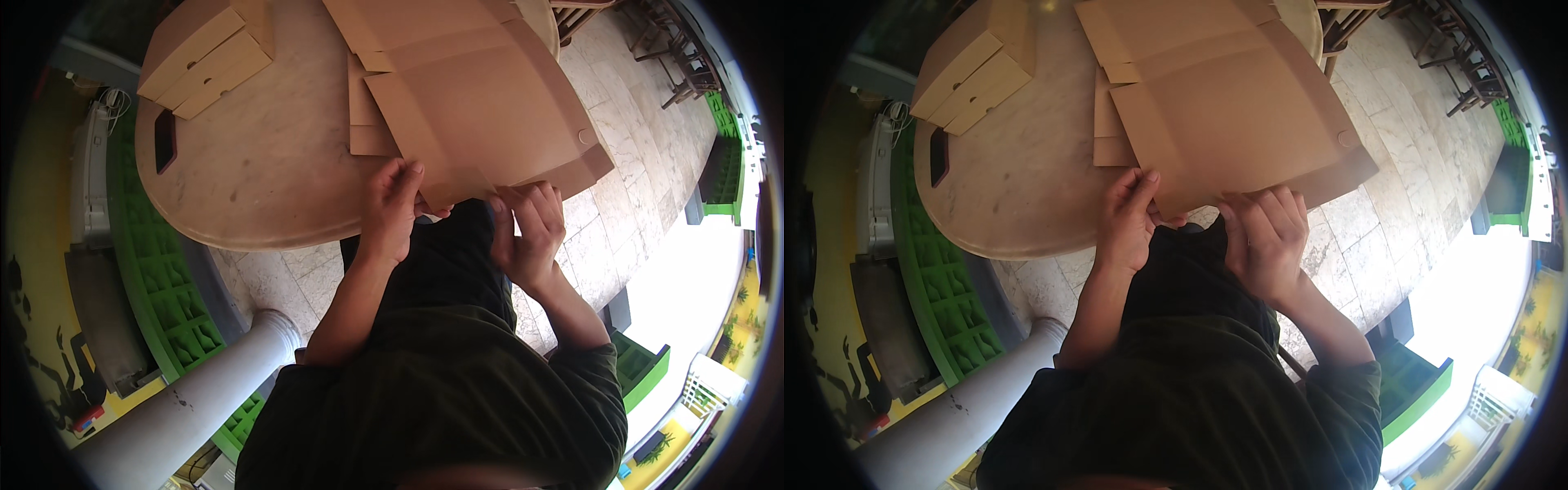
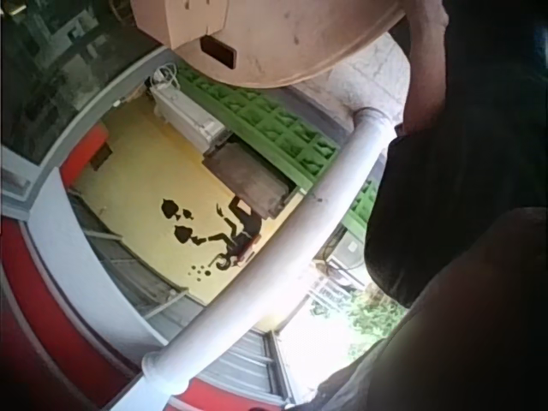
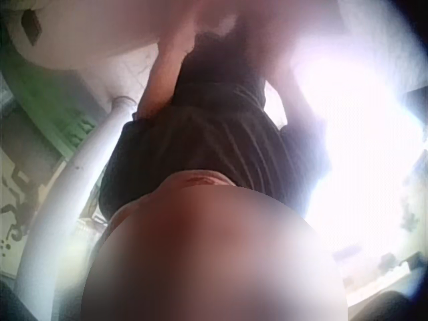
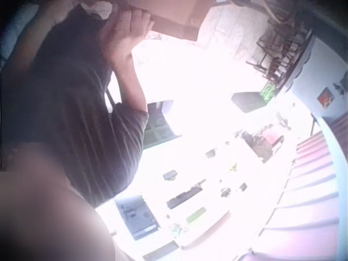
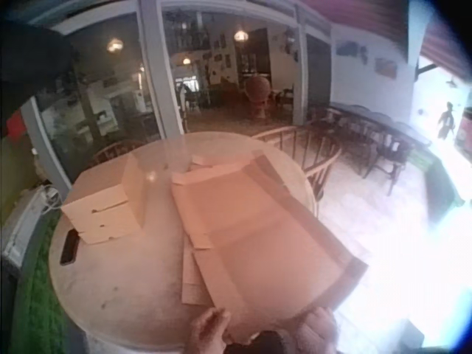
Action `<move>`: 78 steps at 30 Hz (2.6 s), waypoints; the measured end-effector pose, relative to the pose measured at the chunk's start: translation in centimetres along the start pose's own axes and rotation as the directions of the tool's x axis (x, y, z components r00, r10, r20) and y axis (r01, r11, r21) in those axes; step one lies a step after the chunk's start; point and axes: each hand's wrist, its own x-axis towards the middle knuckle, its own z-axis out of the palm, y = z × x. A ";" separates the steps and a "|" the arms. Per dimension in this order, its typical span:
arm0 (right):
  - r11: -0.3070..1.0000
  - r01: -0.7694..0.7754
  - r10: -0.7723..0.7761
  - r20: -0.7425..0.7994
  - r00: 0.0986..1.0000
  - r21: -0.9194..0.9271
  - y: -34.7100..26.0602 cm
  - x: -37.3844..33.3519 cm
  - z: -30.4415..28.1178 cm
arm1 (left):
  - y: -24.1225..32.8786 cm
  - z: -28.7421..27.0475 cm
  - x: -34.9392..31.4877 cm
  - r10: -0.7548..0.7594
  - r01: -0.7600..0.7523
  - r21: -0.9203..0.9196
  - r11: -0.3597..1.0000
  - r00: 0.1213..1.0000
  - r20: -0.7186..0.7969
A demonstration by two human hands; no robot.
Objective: The person assembles flat-packed cardboard boxes by folding along pre-scored lines and tucking flaps into slots. They handle multiple boxes one at a time, stacking completed units on the table.
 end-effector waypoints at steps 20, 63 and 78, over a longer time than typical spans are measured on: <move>0.993 -0.111 0.104 0.130 0.986 0.047 0.0 0.9 -1.9 | -1.2 4.5 -1.3 -0.209 0.226 -0.239 0.944 0.973 0.092; 0.421 -0.902 0.353 0.900 0.257 0.093 6.2 6.1 -1.3 | 3.3 4.4 1.6 0.168 -0.897 0.382 -0.221 0.350 0.921; 0.690 -0.609 0.724 0.344 0.598 -0.392 20.2 6.3 -8.6 | 3.6 4.3 3.2 -0.082 -0.896 0.279 -0.344 0.325 0.942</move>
